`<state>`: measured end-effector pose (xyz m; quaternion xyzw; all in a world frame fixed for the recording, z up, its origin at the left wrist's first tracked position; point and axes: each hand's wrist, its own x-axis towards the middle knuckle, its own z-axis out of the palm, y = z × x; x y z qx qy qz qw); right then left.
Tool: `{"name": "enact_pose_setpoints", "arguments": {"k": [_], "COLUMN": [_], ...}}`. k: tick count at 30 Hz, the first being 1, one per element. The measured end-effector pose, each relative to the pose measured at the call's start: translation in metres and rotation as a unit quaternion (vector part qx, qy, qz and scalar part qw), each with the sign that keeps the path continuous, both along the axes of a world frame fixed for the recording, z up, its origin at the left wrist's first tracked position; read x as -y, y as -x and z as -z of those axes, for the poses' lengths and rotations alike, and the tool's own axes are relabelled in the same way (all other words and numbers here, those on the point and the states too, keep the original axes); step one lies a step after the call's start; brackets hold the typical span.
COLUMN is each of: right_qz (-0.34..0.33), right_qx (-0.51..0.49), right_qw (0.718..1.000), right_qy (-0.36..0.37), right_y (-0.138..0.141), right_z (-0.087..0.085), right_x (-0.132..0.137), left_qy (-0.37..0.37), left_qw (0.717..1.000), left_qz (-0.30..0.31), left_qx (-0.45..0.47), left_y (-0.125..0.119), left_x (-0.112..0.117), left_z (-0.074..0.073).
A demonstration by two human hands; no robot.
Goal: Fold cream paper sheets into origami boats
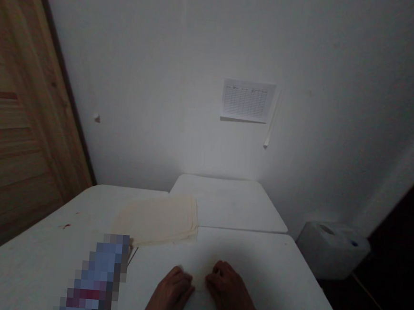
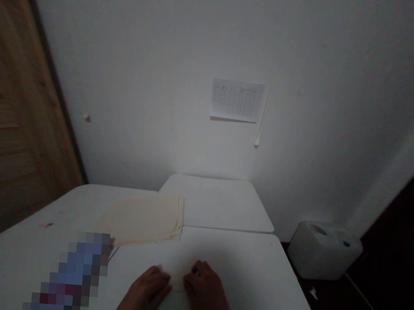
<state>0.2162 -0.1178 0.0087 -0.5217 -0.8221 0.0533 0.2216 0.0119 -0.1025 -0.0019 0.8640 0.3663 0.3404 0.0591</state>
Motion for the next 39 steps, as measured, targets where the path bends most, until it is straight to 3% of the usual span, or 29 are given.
{"name": "enact_pose_setpoints", "arguments": {"k": [4,9,12,17,27,34,39], "right_qz": [-0.023,-0.031,-0.026,-0.017,-0.02,-0.02,-0.019], "right_qx": [-0.004,-0.007,-0.007,-0.007,-0.027,-0.032,-0.045], "right_qw": [1.0,0.999,0.999,0.999,0.999,0.998,0.998], "right_qy": [0.014,0.027,0.036,0.039,0.042,0.044,0.05], "right_y": [0.007,0.008,0.009,0.01,0.008,0.01,0.01], "right_z": [-0.003,-0.005,-0.005,-0.002,-0.005,-0.004,-0.006], "right_x": [-0.001,0.002,0.002,0.002,0.003,0.003,0.004], "left_qy": [0.02,-0.027,-0.017,0.06,0.095,0.102,0.086], "left_qw": [0.999,0.991,0.99,0.987,0.988,0.984,0.989], "left_qz": [-0.02,-0.074,-0.087,-0.084,-0.077,-0.074,-0.084], "left_qx": [0.043,0.104,0.108,0.121,0.097,0.128,0.089], "left_y": [0.004,0.011,0.01,0.004,-0.002,-0.002,-0.004], "left_x": [-0.005,-0.011,-0.012,-0.01,-0.007,-0.007,-0.006], "left_z": [0.006,0.025,0.031,0.026,0.008,0.022,0.014]}}
